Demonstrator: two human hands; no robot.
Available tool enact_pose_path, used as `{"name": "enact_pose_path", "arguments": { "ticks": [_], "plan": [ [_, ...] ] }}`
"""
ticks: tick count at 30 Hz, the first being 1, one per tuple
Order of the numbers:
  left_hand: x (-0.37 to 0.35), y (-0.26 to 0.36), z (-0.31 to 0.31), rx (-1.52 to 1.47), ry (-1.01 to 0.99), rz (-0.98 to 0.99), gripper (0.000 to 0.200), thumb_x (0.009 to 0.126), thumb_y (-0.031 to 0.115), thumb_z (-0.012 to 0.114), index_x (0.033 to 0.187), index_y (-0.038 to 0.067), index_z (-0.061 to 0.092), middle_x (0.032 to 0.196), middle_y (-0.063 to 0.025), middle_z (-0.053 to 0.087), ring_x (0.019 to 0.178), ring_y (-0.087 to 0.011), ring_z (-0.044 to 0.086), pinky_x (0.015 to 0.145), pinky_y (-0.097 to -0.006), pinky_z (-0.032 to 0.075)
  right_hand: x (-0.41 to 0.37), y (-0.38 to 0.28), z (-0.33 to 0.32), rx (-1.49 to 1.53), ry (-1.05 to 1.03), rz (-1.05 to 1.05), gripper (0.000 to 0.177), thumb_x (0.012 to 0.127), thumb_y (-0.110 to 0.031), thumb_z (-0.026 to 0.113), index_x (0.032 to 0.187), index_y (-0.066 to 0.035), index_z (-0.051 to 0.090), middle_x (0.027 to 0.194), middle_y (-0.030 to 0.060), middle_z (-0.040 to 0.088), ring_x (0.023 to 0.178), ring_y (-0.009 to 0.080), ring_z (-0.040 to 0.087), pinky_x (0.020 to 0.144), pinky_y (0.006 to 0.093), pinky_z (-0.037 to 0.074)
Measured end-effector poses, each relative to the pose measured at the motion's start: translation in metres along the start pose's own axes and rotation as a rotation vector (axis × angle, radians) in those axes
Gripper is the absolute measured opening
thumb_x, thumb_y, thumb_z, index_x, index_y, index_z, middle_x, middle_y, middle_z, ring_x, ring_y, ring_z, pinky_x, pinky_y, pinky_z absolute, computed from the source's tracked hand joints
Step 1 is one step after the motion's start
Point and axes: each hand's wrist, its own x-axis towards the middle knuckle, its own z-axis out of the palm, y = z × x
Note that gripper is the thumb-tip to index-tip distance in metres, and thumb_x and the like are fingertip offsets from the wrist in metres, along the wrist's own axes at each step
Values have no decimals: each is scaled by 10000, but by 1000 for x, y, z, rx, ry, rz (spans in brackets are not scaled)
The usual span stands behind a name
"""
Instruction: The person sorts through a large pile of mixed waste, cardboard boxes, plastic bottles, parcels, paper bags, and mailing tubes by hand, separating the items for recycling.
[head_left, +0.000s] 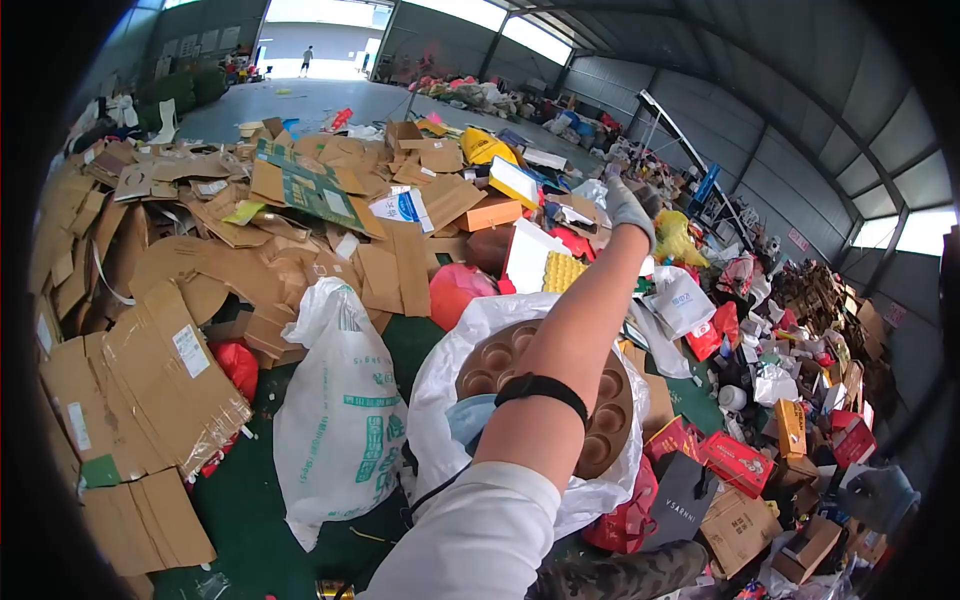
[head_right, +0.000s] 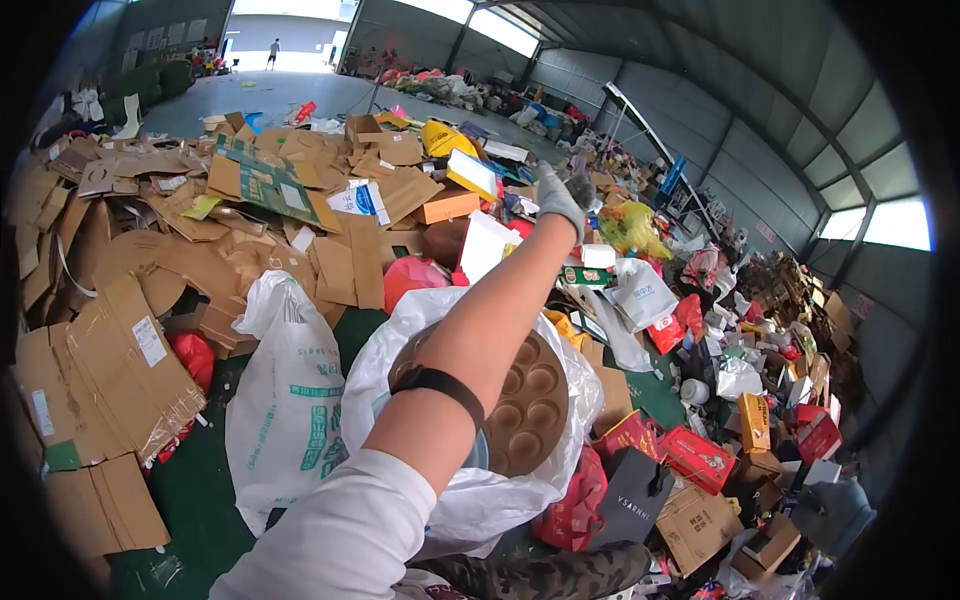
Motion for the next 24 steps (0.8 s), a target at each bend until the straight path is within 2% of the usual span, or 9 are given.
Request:
{"name": "enact_pose_path", "arguments": {
  "ticks": [6, 8, 11, 13, 14, 17, 18, 19, 24],
  "plan": [
    [-19, -246, 1, 428, -84, -177, 486, 808, 656, 420, 794, 182, 526, 520, -39, 525, 353, -172, 464, 318, -309, 380, -99, 26, 96, 99, -87, 426, 350, 779, -379, 599, 829, -36, 654, 742, 171, 637, 739, 337, 630, 694, 406, 489],
    [-108, -288, -3, 421, -199, -430, 518, 809, 668, 411, 773, 168, 541, 581, -78, 591, 435, -233, 555, 409, -346, 468, -118, 27, 123, -102, -165, 568, 260, 807, -338, 563, 903, -127, 679, 815, 103, 662, 764, 274, 640, 698, 364, 507],
    [-174, -384, -38, 416, -420, -774, 580, 875, 626, 321, 755, 117, 571, 687, -98, 634, 563, -240, 618, 433, -323, 503, -136, 25, 162, 250, -48, 799, 253, 845, -327, 558, 937, -116, 664, 842, 139, 651, 782, 316, 630, 695, 380, 496],
    [-242, -432, -79, 558, -390, -941, 582, 879, 617, 317, 878, 98, 582, 725, -78, 641, 573, -206, 622, 432, -271, 515, -184, 56, 273, 518, 199, 773, 237, 850, -273, 581, 975, -84, 650, 844, 138, 660, 699, 231, 637, 665, 335, 491],
    [-277, -446, -102, 616, -393, -1029, 579, 885, 610, 307, 894, 100, 580, 741, -70, 645, 573, -191, 620, 431, -266, 512, -195, 43, 311, 687, 197, 940, 254, 866, -265, 572, 1016, -71, 639, 829, 94, 674, 686, 156, 621, 641, 309, 484],
    [-351, -503, -190, 669, -188, -1362, 590, 874, 628, 310, 925, 91, 549, 787, -100, 637, 587, -212, 609, 451, -295, 504, -222, -4, 408, 1315, -128, 1458, 308, 854, -290, 597, 1096, -102, 627, 779, 2, 634, 608, 85, 526, 557, 254, 453],
    [-372, -518, -217, 687, -138, -1446, 596, 868, 635, 314, 926, 90, 547, 781, -101, 636, 582, -215, 606, 457, -300, 506, -244, -16, 478, 1231, -108, 1237, 334, 836, -315, 614, 1105, -117, 631, 757, 2, 621, 580, 93, 515, 501, 266, 437],
    [-389, -531, -237, 690, -80, -1514, 586, 872, 630, 313, 914, 93, 546, 773, -95, 638, 581, -216, 604, 455, -298, 497, -231, -28, 454, 1371, -346, 1382, 283, 849, -335, 601, 1060, -152, 650, 825, -16, 655, 601, 74, 576, 447, 248, 433],
    [-448, -571, -285, 825, -24, -1743, 546, 903, 586, 290, 933, 112, 559, 775, -49, 627, 605, -161, 590, 469, -254, 482, -251, -15, 536, 1761, -174, 1600, 330, 828, -259, 632, 1101, -73, 617, 872, 23, 662, 551, 104, 519, 478, 263, 422]
  ]
}}
